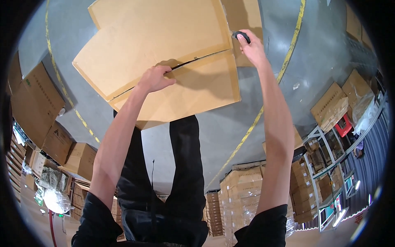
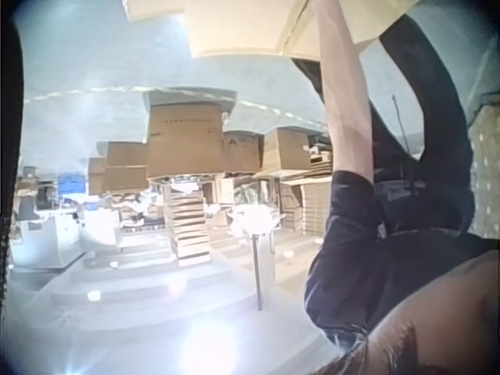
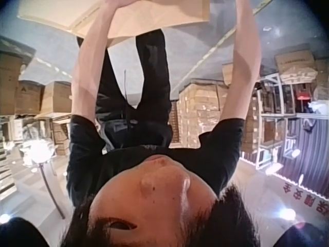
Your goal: Assembling circuit boards into plastic housings using an electric screwdriver and then opening cardboard boxes with a utility knife.
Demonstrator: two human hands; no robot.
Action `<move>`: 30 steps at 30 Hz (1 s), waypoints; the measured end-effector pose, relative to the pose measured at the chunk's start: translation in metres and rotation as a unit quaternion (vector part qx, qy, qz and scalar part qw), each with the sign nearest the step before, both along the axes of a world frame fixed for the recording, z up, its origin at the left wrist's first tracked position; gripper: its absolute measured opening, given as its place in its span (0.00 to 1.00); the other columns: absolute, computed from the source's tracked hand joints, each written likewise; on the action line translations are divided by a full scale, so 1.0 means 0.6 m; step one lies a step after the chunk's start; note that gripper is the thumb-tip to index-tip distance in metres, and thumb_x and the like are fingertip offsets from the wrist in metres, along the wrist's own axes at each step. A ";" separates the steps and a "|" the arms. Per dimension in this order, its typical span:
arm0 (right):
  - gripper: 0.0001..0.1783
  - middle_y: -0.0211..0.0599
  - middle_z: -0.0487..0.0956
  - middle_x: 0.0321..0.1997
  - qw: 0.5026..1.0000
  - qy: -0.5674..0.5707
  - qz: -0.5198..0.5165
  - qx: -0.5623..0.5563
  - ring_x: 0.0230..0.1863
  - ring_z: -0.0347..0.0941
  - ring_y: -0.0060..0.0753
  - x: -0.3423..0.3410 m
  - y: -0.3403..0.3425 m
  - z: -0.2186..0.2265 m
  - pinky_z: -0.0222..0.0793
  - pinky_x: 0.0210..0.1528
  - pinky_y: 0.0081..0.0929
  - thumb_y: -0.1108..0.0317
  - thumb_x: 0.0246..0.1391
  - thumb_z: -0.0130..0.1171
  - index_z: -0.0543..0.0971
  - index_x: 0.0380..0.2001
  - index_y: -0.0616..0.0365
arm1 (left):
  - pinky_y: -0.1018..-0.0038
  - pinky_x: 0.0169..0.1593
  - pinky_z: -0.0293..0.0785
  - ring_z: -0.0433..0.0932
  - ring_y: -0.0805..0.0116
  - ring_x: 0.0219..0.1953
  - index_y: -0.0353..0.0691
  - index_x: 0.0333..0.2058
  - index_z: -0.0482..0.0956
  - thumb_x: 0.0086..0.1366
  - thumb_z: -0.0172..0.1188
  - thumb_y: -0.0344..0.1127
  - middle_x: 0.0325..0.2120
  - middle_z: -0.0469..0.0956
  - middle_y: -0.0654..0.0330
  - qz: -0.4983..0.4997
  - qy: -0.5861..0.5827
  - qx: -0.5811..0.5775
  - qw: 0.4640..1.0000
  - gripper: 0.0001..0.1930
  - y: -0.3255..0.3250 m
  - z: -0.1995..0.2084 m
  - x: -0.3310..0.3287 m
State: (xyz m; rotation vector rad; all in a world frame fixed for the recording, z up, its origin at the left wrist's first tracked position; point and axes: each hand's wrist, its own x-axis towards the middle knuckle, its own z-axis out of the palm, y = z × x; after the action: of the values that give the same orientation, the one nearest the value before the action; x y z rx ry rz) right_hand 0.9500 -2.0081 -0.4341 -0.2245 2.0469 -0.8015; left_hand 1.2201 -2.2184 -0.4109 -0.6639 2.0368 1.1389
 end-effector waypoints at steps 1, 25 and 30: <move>0.14 0.23 0.65 0.21 1.000 0.000 0.000 0.001 0.21 0.59 0.15 0.009 0.005 0.000 0.62 0.23 0.18 0.62 0.62 0.49 0.72 0.47 0.56 | 0.62 0.42 0.73 0.77 0.53 0.37 0.40 0.36 0.77 0.50 0.61 0.45 0.32 0.79 0.52 0.000 0.000 0.001 1.000 0.18 0.003 0.003 0.000; 0.24 0.50 0.72 0.52 0.940 0.185 0.281 0.060 0.52 0.69 0.55 0.292 -0.319 0.069 0.65 0.52 0.41 0.59 0.58 0.52 0.65 0.52 0.64 | 0.61 0.45 0.72 0.78 0.57 0.41 0.39 0.34 0.78 0.52 0.63 0.48 0.33 0.79 0.51 0.069 -0.034 -0.024 0.997 0.18 -0.056 0.030 0.121; 0.28 0.50 0.67 0.55 0.925 0.207 0.290 0.129 0.53 0.66 0.56 0.351 -0.347 0.019 0.64 0.52 0.46 0.60 0.58 0.51 0.59 0.56 0.65 | 0.59 0.31 0.65 0.69 0.55 0.26 0.39 0.27 0.71 0.46 0.60 0.33 0.23 0.70 0.55 0.210 0.191 -0.281 0.917 0.09 0.057 0.078 0.210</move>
State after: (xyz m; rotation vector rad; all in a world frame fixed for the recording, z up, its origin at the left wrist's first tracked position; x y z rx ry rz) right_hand 1.1605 -2.2161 -0.4228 -0.8636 2.2644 -0.1135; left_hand 1.3459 -2.1839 -0.3639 -1.2982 2.6834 0.9533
